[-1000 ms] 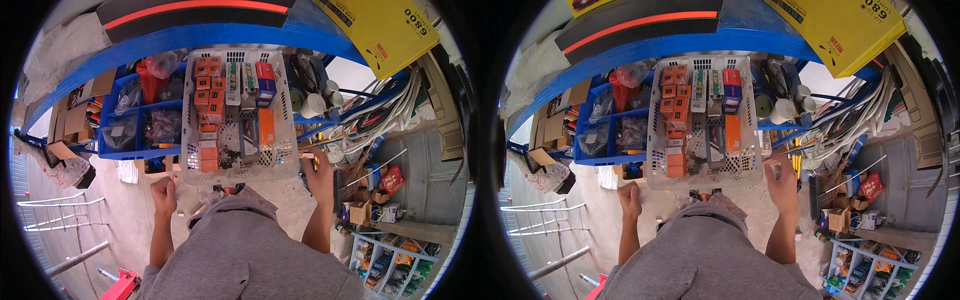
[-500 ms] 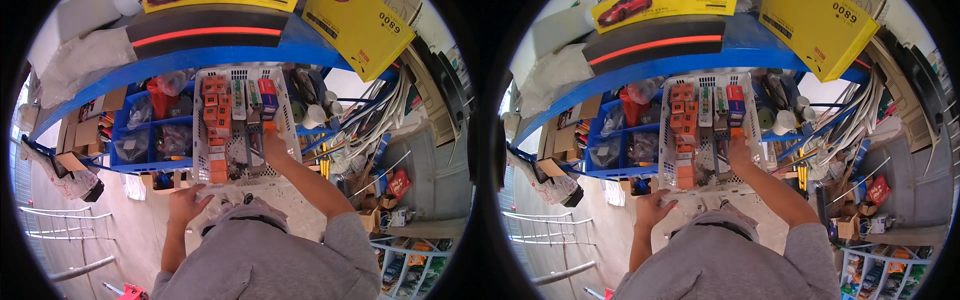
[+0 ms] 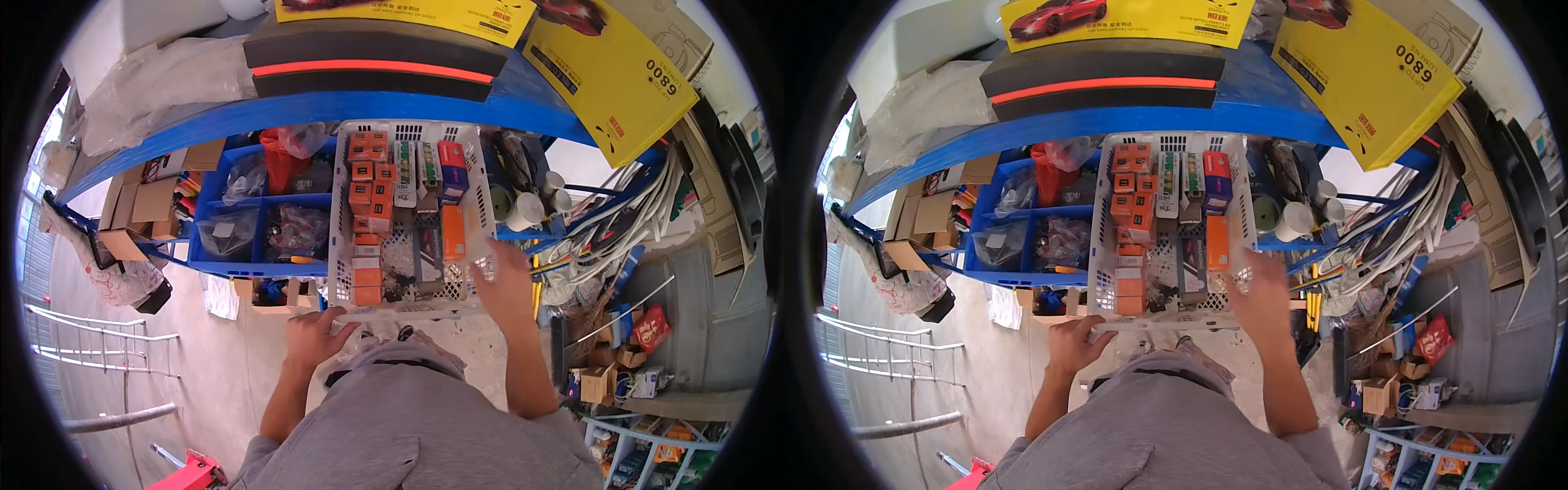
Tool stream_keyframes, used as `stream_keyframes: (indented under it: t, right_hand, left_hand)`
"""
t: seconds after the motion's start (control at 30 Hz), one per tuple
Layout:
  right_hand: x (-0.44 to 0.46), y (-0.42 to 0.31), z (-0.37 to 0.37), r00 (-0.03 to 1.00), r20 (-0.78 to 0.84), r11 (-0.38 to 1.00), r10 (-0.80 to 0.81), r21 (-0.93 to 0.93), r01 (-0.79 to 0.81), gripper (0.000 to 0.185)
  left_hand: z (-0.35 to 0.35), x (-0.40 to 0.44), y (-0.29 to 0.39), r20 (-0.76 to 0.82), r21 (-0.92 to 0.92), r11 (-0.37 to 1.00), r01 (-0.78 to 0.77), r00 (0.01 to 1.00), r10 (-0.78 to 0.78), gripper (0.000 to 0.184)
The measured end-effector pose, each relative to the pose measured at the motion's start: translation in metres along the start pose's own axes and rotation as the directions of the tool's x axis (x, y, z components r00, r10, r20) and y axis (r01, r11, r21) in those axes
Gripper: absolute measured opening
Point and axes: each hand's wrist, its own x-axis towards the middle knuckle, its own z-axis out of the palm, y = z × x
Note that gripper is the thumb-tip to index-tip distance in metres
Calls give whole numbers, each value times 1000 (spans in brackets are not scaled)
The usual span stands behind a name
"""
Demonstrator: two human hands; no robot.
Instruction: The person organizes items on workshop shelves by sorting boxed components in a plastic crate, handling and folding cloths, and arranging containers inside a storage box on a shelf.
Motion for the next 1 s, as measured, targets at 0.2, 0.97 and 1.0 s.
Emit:
stream_keyframes:
  t: [0.2,0.97,1.0]
  right_hand:
    - [-66,64,17,770,303,666,562,387,-638,33]
    - [51,86,96,860,59,699,507,556,-450,35]
    - [52,84,93,851,80,672,519,578,-464,38]
  left_hand:
    - [-1,18,5,-20,43,999,-16,1000,17,34]
    - [-3,135,-4,-15,204,971,124,992,-123,35]
    - [-3,137,-2,-8,215,968,127,992,-128,35]
